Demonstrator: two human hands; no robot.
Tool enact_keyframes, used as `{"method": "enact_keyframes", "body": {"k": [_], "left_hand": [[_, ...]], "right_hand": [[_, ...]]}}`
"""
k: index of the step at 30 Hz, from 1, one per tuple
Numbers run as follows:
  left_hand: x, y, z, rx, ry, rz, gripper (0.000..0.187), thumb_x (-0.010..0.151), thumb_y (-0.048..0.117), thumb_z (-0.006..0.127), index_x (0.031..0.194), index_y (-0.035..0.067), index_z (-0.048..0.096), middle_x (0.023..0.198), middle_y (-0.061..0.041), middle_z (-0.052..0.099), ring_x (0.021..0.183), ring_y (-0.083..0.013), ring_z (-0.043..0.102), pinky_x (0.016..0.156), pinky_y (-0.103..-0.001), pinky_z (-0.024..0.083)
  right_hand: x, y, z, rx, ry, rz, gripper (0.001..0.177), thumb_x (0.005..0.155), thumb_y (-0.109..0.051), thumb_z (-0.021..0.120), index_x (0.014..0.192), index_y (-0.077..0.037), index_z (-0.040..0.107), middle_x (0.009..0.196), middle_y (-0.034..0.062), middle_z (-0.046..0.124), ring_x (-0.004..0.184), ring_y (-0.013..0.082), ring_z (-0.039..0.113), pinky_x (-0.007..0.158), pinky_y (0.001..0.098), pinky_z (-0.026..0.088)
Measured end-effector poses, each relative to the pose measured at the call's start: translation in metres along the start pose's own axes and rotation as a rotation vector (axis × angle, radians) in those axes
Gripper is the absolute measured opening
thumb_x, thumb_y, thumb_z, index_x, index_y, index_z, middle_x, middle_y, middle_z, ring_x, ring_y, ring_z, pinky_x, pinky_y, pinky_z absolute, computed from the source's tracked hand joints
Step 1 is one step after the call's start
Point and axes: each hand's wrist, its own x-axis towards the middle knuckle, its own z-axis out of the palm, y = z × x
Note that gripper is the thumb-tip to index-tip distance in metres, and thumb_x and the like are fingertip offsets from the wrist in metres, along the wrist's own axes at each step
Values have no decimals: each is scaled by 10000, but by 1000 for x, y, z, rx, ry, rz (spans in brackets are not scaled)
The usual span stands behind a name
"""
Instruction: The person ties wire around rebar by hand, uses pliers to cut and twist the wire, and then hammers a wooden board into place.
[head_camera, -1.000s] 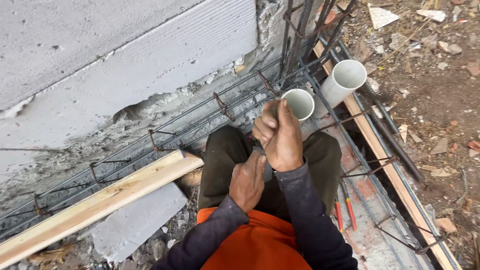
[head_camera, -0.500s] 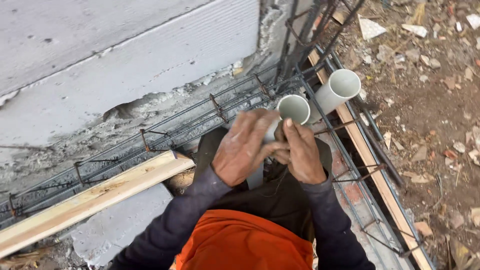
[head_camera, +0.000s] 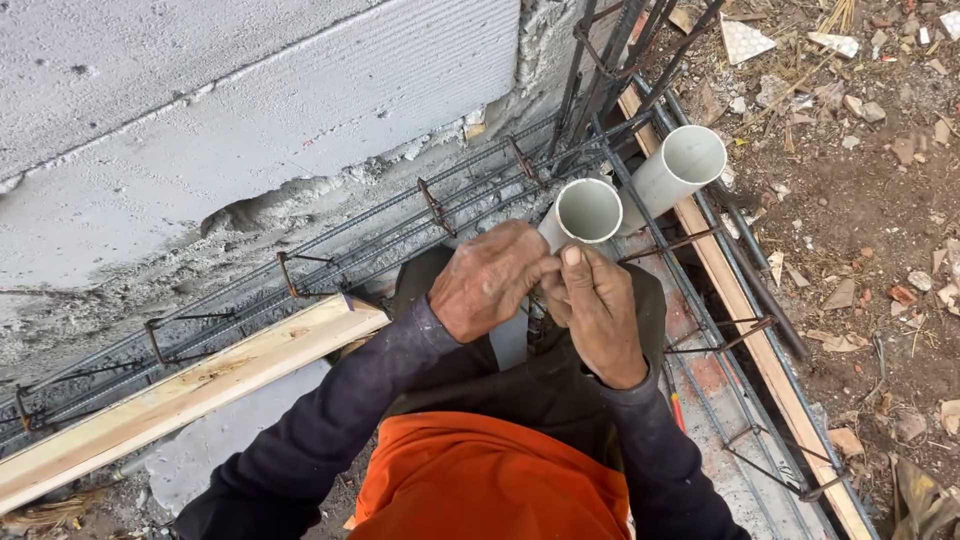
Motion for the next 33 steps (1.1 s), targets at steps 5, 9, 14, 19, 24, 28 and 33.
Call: {"method": "enact_keyframes", "body": {"k": [5, 9, 14, 19, 24, 28, 33], "left_hand": [[3, 0, 9, -140, 154, -397, 176, 1034, 119, 648, 902, 5, 628, 737, -76, 609, 638, -126, 593, 570, -321, 484], [-2, -32, 32, -514, 213, -763, 284, 1016, 150, 678, 795, -2, 586, 637, -55, 531, 543, -89, 443, 466, -313, 364], [0, -52, 58, -239, 298, -525, 306, 1068, 158, 689, 831, 3, 571, 726, -124, 535, 653, -192, 509, 549, -380, 420], [27, -41, 45, 279, 176, -212, 310, 950, 257, 704, 1050, -16, 597, 950, -191, 642, 682, -405, 664, 492, -463, 501], [25, -69, 50, 434, 205, 1, 259, 1011, 276, 639, 1034, 24, 584, 996, -145, 624, 790, -340, 702, 571, -445, 539], [36, -99, 77, 408, 169, -136, 226, 1052, 260, 640, 942, 63, 617, 859, -117, 641, 761, -287, 697, 558, -432, 533], [67, -132, 98, 237, 139, -468, 244, 1052, 251, 597, 1000, 24, 669, 923, -199, 684, 677, -288, 671, 483, -413, 543]], "right_hand": [[3, -21, 1, -700, 104, -324, 235, 1104, -195, 542, 1176, -13, 671, 804, 87, 665, 657, 167, 623, 587, 322, 486], [2, -28, 2, -997, 73, -538, 220, 1064, -112, 562, 1238, -11, 651, 1022, 183, 712, 816, 308, 716, 665, 393, 546], [19, -22, -13, -992, 108, -462, 135, 1020, -67, 623, 1135, -21, 676, 931, 192, 695, 761, 346, 692, 637, 418, 521], [41, -19, -23, -962, 176, -418, 68, 1026, -60, 633, 1065, -14, 665, 827, 188, 656, 728, 326, 689, 627, 402, 501], [58, -28, -30, -1034, 46, -313, 83, 988, -56, 649, 1059, -20, 673, 798, 196, 663, 673, 336, 681, 606, 408, 499], [74, -26, -27, -1222, 70, -504, 221, 973, -10, 614, 1188, -13, 664, 902, 225, 686, 799, 391, 685, 670, 446, 518], [112, -32, -60, -1469, 97, -379, 213, 976, 1, 609, 1134, -44, 744, 858, 206, 729, 644, 301, 685, 579, 426, 542]]}}
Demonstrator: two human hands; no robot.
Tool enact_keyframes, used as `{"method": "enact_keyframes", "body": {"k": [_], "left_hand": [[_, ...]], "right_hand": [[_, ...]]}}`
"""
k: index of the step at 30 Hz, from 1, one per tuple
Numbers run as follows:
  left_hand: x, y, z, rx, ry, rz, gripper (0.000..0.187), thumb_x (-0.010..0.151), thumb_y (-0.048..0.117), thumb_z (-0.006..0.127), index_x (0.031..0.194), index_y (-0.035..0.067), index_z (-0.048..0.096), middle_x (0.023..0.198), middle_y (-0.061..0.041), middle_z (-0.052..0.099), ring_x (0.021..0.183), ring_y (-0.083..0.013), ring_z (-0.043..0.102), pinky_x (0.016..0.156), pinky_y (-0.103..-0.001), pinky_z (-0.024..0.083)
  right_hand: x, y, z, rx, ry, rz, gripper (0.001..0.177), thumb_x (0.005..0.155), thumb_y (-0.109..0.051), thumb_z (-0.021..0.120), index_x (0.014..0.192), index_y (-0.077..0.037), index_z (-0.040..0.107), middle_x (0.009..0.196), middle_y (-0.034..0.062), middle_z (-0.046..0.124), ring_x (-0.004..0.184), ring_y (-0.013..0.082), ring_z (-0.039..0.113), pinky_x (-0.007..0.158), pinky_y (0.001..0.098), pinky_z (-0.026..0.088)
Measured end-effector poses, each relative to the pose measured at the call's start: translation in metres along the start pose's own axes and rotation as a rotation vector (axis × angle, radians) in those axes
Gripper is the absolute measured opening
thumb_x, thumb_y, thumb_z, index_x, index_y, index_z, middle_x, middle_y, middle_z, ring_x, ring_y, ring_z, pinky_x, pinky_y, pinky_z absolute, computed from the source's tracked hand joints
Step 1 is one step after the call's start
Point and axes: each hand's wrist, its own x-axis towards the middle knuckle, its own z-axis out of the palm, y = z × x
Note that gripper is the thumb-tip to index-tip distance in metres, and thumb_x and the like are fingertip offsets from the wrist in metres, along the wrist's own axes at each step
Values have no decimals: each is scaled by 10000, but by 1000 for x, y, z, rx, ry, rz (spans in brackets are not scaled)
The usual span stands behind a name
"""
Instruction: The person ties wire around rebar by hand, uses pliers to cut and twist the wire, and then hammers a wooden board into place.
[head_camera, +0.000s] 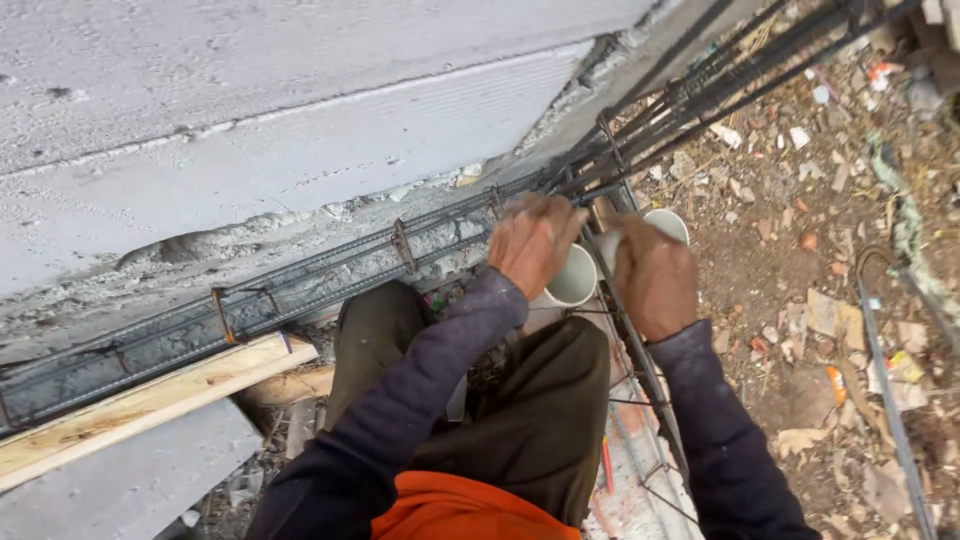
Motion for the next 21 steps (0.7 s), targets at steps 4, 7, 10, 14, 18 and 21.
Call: {"method": "enact_keyframes", "body": {"k": [4, 7, 10, 14, 18, 21], "left_hand": [[24, -36, 12, 38, 389, 176, 175, 983, 104, 559, 1122, 12, 612, 1053, -230, 679, 992, -353, 714, 1014, -539, 573], [29, -43, 12, -137, 307, 117, 316, 830, 49, 604, 1135, -28, 620, 1046, -267, 696, 983, -470, 676, 886, -533, 525], [43, -42, 9, -118, 83, -43, 338, 831, 5, 580, 1167, -11, 616, 1122, -267, 690, 994, -463, 673, 852, -528, 525], [46, -46, 19, 3, 74, 75, 359, 834, -28, 573, 1193, -26, 578, 1100, -273, 684, 1030, -457, 666, 930, -525, 532], [57, -41, 37, 15, 28, 45, 388, 801, -32, 557, 1189, -34, 549, 1115, -291, 679, 1060, -466, 665, 906, -510, 539], [72, -45, 41, -42, -204, -96, 424, 851, -13, 542, 1273, -38, 511, 1174, -308, 663, 1104, -463, 662, 946, -508, 540]], "right_hand": [[33, 52, 18, -272, -156, 137, 263, 1003, -16, 583, 1191, -58, 762, 790, 201, 734, 591, 252, 694, 526, 387, 554], [66, 87, 74, -576, -395, 215, 256, 1052, -162, 561, 999, -28, 772, 835, 226, 744, 706, 293, 728, 598, 387, 580], [72, 130, 124, -691, -311, 45, 264, 938, -258, 593, 889, -80, 782, 925, 192, 739, 894, 348, 713, 750, 434, 586], [83, 160, 176, -639, -310, -50, 284, 952, -231, 593, 1100, -40, 743, 974, 204, 747, 901, 369, 726, 834, 486, 571], [91, 177, 206, -398, -401, 154, 298, 876, -319, 676, 1043, -90, 766, 1028, 186, 750, 956, 352, 714, 805, 456, 584], [112, 213, 228, -464, -651, 64, 294, 913, -356, 678, 1058, -124, 785, 1058, 154, 750, 970, 345, 721, 857, 460, 584]]}}
